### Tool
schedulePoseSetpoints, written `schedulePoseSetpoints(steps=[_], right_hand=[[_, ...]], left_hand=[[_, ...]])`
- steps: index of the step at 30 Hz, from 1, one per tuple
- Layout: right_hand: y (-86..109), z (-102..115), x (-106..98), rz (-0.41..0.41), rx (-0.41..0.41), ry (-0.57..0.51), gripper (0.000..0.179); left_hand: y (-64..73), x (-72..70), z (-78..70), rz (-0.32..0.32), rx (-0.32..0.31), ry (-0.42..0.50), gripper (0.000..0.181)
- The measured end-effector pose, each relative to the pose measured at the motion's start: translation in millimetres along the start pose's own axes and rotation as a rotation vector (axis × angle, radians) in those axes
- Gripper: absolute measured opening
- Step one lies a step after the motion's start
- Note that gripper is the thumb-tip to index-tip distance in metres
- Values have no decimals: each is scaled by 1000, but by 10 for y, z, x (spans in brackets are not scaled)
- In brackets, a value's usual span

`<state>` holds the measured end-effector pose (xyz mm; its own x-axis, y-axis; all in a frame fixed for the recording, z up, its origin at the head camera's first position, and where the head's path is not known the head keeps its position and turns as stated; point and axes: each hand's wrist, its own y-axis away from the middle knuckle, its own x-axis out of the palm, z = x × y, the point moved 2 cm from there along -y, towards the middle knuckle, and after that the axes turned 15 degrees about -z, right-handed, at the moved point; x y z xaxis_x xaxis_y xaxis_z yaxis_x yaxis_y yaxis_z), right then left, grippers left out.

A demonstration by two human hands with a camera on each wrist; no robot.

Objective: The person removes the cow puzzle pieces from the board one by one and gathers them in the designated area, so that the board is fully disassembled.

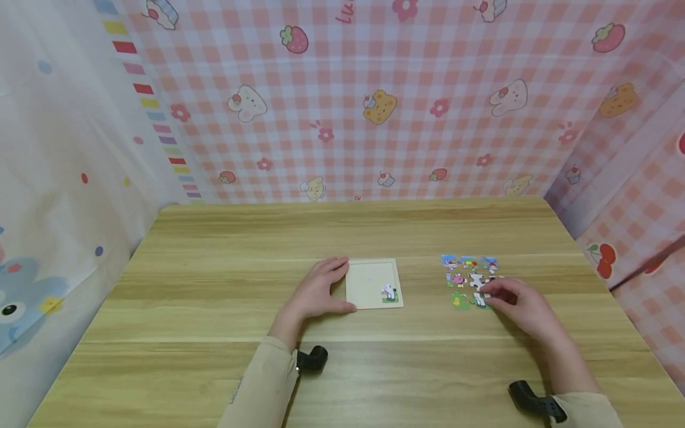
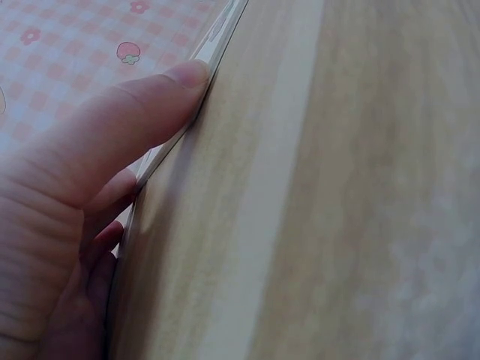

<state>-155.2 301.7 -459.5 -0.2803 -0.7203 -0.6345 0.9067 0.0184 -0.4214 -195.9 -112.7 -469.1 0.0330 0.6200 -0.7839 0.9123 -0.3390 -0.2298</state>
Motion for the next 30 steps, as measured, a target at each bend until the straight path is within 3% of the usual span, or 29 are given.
schedulePoseSetpoints(steps=[7,13,18,24,30], right_hand=[[-14,61,-44,-38,47,-30,16],[-78,246,24,12,18,-139,19],[-146,421,222,89,-26,-215,24],[-214,543,534,209,-68,-178,31],[-271,699,803,264,-179,-153,38]], left_hand=[[-3,5,4,-5,11,-5,97],[-10,3,2,0,14,-6,97],[-7,1,5,-2,16,-1,97],[-10,2,5,-2,10,-3,97],[-12,0,-2,-2,9,-9,97]])
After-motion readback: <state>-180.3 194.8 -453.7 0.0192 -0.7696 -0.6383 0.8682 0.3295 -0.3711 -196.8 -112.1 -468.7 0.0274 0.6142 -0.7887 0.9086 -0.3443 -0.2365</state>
